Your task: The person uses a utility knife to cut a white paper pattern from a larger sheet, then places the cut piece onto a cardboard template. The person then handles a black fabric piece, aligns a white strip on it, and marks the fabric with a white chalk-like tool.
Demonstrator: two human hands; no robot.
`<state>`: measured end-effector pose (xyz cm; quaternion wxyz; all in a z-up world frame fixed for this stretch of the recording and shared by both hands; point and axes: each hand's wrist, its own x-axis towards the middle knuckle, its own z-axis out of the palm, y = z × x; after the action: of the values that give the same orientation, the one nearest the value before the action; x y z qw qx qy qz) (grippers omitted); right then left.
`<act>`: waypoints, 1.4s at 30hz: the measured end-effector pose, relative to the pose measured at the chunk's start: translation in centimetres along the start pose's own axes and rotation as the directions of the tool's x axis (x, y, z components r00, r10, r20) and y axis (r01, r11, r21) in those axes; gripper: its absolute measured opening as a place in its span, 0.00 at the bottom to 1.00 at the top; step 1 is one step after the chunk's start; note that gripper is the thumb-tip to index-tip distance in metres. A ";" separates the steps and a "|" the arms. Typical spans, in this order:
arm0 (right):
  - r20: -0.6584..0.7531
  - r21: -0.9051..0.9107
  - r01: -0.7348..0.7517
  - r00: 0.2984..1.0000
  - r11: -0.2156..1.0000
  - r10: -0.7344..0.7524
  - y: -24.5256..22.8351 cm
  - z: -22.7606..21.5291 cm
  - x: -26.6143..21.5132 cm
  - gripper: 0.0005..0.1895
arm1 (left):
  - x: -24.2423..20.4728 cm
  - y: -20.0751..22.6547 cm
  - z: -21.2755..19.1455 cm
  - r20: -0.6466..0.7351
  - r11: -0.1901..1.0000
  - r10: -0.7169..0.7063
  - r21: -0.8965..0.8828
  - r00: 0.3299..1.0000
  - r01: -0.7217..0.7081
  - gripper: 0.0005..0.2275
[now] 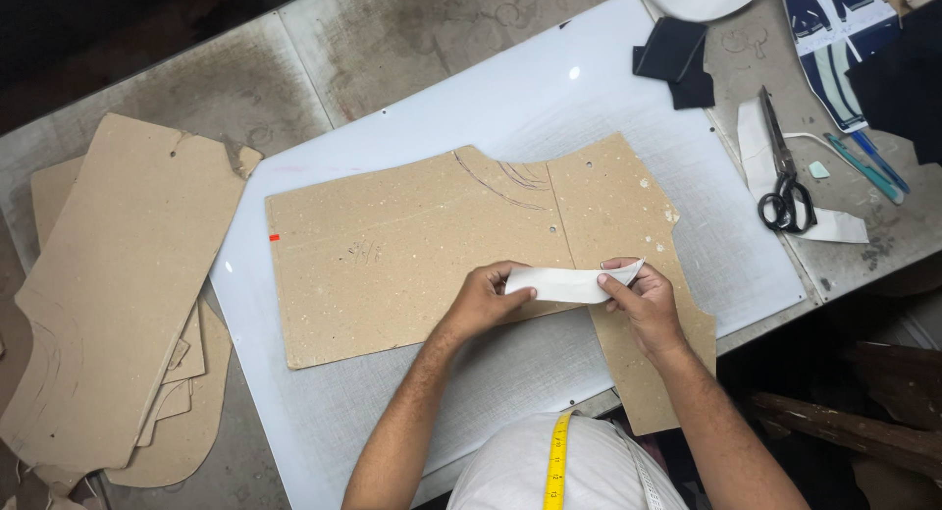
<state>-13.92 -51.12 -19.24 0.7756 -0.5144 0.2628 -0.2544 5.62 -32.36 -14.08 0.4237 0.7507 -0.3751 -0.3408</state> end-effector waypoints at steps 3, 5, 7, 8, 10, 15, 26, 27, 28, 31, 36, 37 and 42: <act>0.033 -0.087 0.051 0.998 0.995 -0.049 -0.1 0.4 1.5 0.13 | 0.9 0.0 -2.0 -0.091 0.990 -0.136 -0.045 0.986 0.133 0.10; 0.055 -0.067 0.072 0.996 0.995 -0.069 -0.5 1.0 2.1 0.15 | 0.9 0.3 -2.4 -0.132 0.986 -0.131 -0.121 0.983 0.115 0.13; 0.014 -0.095 0.133 0.991 0.987 -0.132 -1.1 2.0 2.5 0.14 | 0.5 0.8 -2.1 -0.270 0.999 -0.045 -0.030 0.962 0.038 0.19; -0.008 -0.110 0.163 0.986 0.980 -0.165 -1.5 2.7 2.6 0.13 | 0.1 1.1 -1.5 -0.374 0.994 0.054 0.104 0.926 -0.016 0.24; -0.024 -0.185 0.314 0.946 0.931 -0.324 -2.1 4.2 2.8 0.11 | -0.4 1.7 -0.2 -0.340 0.976 0.197 0.157 0.920 -0.151 0.32; 0.343 -0.500 0.466 0.880 0.729 -0.328 -3.2 7.8 2.5 0.25 | 0.9 2.0 3.3 -0.154 0.914 0.225 -0.310 0.962 -0.264 0.32; 0.046 -0.103 -0.113 0.992 0.988 0.118 -5.2 2.6 7.3 0.31 | 4.9 1.4 1.3 -0.176 0.916 -0.056 -0.401 0.983 -0.020 0.14; 0.004 -0.195 -0.096 0.995 0.976 0.099 -5.2 1.8 8.1 0.27 | 5.8 1.8 1.4 -0.172 0.915 -0.058 -0.404 0.983 -0.016 0.15; -0.036 -0.286 -0.083 0.996 0.955 0.076 -5.2 1.2 8.9 0.23 | 6.6 2.1 1.4 -0.175 0.931 -0.092 -0.364 0.980 0.022 0.15; -0.142 -0.434 -0.067 0.990 0.899 0.005 -5.4 0.3 11.7 0.16 | 9.1 2.8 0.4 -0.295 0.977 -0.086 -0.214 0.951 0.022 0.19; -0.156 -0.485 0.012 0.983 0.874 -0.100 -5.9 0.4 15.6 0.13 | 11.2 2.5 -1.1 -0.541 0.938 0.257 0.338 0.801 -0.072 0.21; -0.155 -0.502 0.005 0.983 0.865 -0.096 -5.9 0.6 16.0 0.12 | 11.2 2.3 -0.7 -0.444 0.861 0.353 0.498 0.824 -0.101 0.21; -0.167 -0.579 -0.036 0.983 0.814 -0.076 -5.2 1.1 16.6 0.13 | 11.0 0.9 1.8 -0.009 0.415 0.528 0.875 0.849 -0.249 0.28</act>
<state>-1.65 -63.20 -16.48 0.5520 -0.7035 0.3920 -0.2162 9.24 -42.74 -16.13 0.1190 0.7896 -0.5924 0.1069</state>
